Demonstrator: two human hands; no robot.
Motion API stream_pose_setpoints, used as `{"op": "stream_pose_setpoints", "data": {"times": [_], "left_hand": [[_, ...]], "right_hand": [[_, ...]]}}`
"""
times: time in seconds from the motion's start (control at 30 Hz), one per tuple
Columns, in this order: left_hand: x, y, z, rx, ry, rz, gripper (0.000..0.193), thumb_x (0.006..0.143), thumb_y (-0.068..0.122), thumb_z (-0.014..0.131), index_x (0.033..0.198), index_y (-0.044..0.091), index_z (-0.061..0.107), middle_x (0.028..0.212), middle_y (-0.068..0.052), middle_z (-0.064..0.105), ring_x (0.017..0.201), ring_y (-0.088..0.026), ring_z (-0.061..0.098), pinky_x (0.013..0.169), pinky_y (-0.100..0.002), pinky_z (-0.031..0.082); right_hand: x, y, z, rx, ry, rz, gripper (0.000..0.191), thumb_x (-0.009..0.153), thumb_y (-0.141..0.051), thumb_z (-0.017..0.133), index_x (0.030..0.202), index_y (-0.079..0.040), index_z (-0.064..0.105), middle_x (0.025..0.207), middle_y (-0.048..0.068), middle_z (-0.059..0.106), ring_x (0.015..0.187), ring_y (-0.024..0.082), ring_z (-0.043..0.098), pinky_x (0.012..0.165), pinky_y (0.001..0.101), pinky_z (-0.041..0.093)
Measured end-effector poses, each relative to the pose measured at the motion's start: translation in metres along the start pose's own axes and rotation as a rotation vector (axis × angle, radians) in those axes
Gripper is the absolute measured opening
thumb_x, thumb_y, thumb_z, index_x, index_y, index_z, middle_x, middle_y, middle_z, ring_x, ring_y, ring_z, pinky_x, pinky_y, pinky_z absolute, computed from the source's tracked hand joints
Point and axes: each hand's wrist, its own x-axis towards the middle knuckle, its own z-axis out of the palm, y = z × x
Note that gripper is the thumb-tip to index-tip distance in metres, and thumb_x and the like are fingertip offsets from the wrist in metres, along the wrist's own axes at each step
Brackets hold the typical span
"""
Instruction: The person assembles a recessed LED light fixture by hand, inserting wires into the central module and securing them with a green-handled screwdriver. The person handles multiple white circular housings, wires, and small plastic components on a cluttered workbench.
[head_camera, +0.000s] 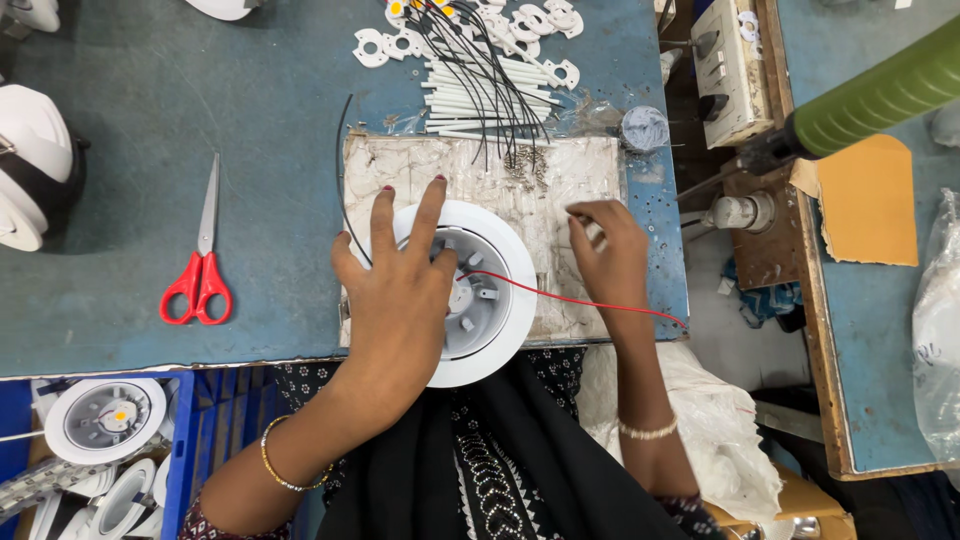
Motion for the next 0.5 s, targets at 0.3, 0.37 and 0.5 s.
{"op": "stream_pose_setpoints", "data": {"times": [0.3,0.37,0.5], "left_hand": [[-0.010,-0.006,0.002,0.029,0.045,0.014,0.028,0.073,-0.002,0.065,0.100,0.000,0.073,0.159,-0.018,0.033,0.143,-0.050,0.030,0.097,-0.073,0.031],[-0.011,-0.009,0.002,0.023,0.081,0.013,0.024,0.075,0.000,0.066,0.099,0.000,0.073,0.160,-0.018,0.034,0.142,-0.050,0.031,0.097,-0.074,0.032],[-0.011,-0.016,0.005,0.026,0.095,-0.013,0.016,0.076,0.005,0.068,0.091,0.002,0.073,0.159,-0.016,0.035,0.142,-0.048,0.033,0.097,-0.076,0.033]], "right_hand": [[0.049,-0.002,0.015,-0.195,-0.287,-0.215,0.014,0.088,-0.007,0.073,0.102,-0.004,0.072,0.102,0.011,0.066,0.098,0.033,0.064,0.081,0.0421,0.053],[0.052,-0.002,0.018,-0.208,-0.321,-0.192,0.014,0.088,-0.008,0.073,0.101,-0.004,0.071,0.102,0.012,0.066,0.099,0.033,0.064,0.081,0.0422,0.053],[0.057,-0.001,0.025,-0.221,-0.347,-0.187,0.015,0.087,-0.009,0.074,0.101,-0.003,0.071,0.101,0.014,0.066,0.096,0.034,0.064,0.080,0.0426,0.053]]}}
